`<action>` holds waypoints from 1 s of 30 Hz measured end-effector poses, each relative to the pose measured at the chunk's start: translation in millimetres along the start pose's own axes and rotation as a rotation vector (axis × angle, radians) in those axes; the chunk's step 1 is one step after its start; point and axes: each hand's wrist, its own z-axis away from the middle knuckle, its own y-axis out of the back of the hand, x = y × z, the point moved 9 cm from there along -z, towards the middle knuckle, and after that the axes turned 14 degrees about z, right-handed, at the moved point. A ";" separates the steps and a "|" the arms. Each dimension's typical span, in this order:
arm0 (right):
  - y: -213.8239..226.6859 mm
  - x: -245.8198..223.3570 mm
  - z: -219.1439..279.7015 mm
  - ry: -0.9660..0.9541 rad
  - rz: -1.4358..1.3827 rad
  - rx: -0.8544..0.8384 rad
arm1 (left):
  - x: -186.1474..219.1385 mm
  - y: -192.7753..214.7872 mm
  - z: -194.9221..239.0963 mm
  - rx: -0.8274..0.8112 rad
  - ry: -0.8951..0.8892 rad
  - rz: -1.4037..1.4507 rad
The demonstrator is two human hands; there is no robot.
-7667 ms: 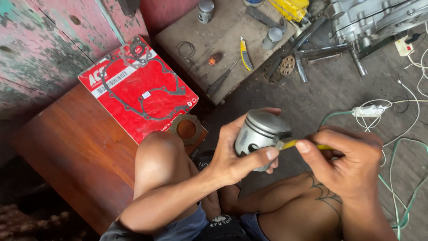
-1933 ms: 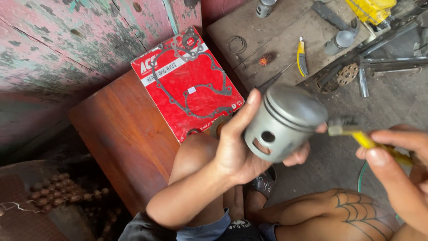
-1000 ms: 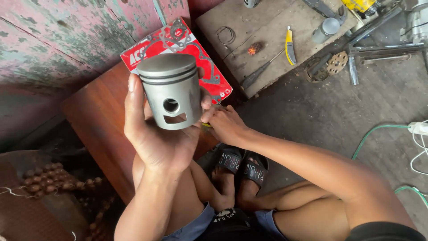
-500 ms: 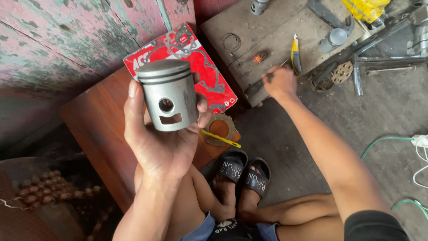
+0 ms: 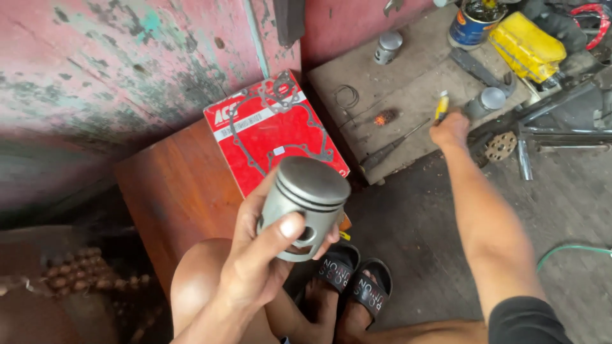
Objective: Cleaning carbon deposits from a motorcycle piston using a brush and a screwdriver.
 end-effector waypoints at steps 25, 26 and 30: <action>429.5 -156.7 505.8 0.582 -0.256 0.178 | 55.3 15.2 51.5 0.130 -0.393 -0.707; 430.6 -160.5 508.4 0.626 -0.202 0.190 | 57.5 13.1 53.9 0.122 -0.432 -0.736; 436.1 -166.3 517.5 0.661 -0.108 0.289 | 60.0 12.1 58.9 0.137 -0.485 -0.778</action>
